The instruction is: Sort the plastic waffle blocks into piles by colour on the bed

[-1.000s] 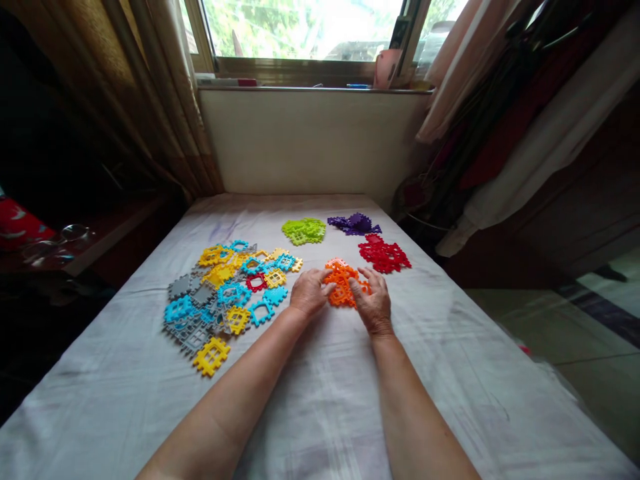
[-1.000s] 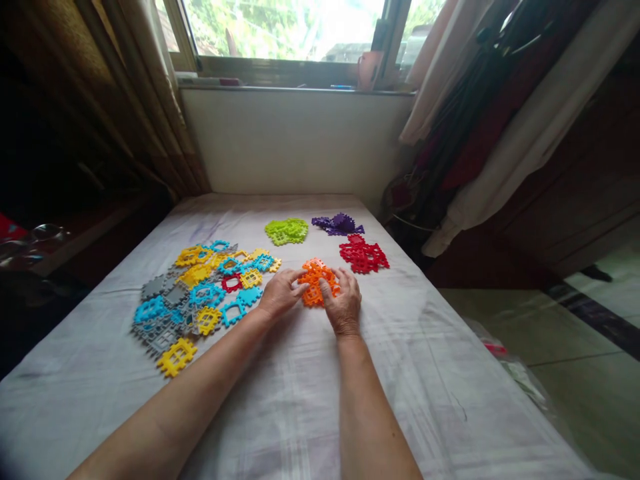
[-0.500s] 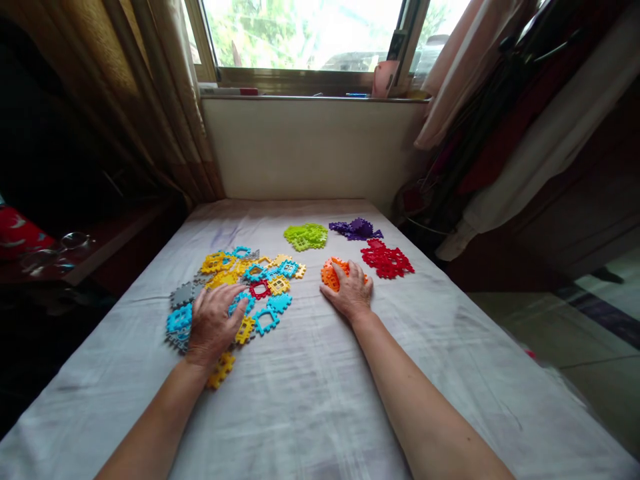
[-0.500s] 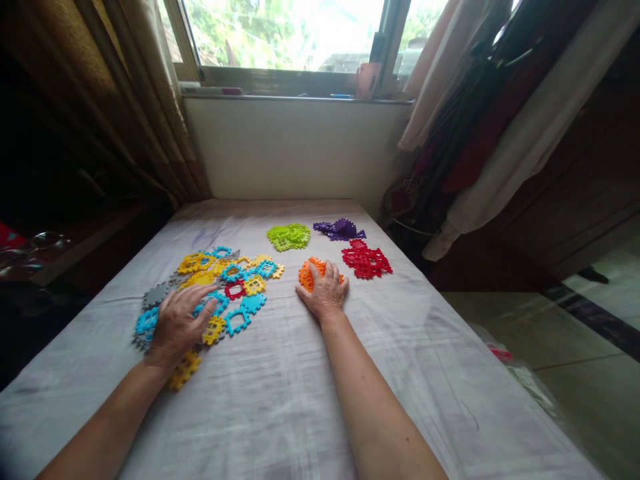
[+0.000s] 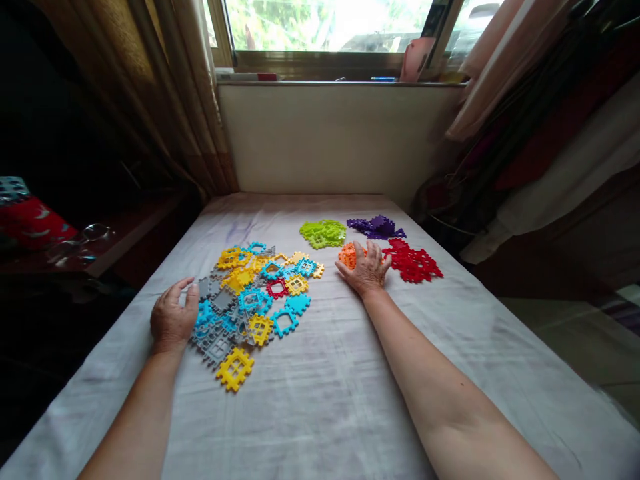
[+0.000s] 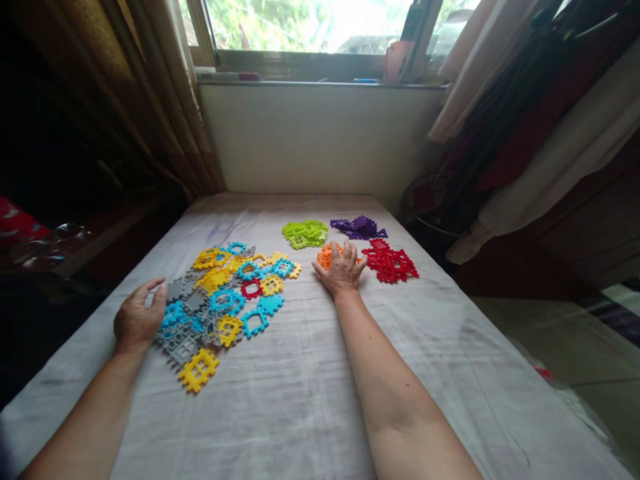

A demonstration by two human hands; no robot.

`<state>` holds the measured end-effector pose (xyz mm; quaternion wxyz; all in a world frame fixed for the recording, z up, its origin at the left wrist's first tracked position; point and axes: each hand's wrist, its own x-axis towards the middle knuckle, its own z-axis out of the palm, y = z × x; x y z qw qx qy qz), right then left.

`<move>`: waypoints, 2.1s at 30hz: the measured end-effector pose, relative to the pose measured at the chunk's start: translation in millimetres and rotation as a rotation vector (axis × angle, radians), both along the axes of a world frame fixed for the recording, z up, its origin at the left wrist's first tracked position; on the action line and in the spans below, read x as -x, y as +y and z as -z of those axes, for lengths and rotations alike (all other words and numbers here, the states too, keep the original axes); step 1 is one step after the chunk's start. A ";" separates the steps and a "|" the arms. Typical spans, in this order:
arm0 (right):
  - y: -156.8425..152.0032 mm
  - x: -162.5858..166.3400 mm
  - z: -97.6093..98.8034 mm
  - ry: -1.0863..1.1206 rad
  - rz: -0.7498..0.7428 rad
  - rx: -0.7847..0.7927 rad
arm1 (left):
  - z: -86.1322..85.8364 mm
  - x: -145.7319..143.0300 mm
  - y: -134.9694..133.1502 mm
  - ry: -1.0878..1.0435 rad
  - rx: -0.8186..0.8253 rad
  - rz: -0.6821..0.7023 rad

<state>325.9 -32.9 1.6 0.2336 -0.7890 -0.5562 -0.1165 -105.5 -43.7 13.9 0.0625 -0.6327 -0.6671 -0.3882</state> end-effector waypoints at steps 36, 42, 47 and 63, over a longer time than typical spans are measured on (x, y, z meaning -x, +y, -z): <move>-36.8 89.1 10.2 0.333 -0.691 -0.033 | -26.5 -44.0 22.5 0.218 0.429 0.716; -82.8 73.9 14.2 0.338 -0.700 -0.093 | 0.0 -11.6 -68.5 0.405 0.418 0.691; -98.9 91.4 8.8 0.185 -0.651 -0.069 | 12.2 -22.7 -90.5 0.453 0.360 0.654; -120.1 109.2 3.1 0.036 -0.715 -0.028 | 8.6 -30.5 -81.6 0.178 0.067 0.381</move>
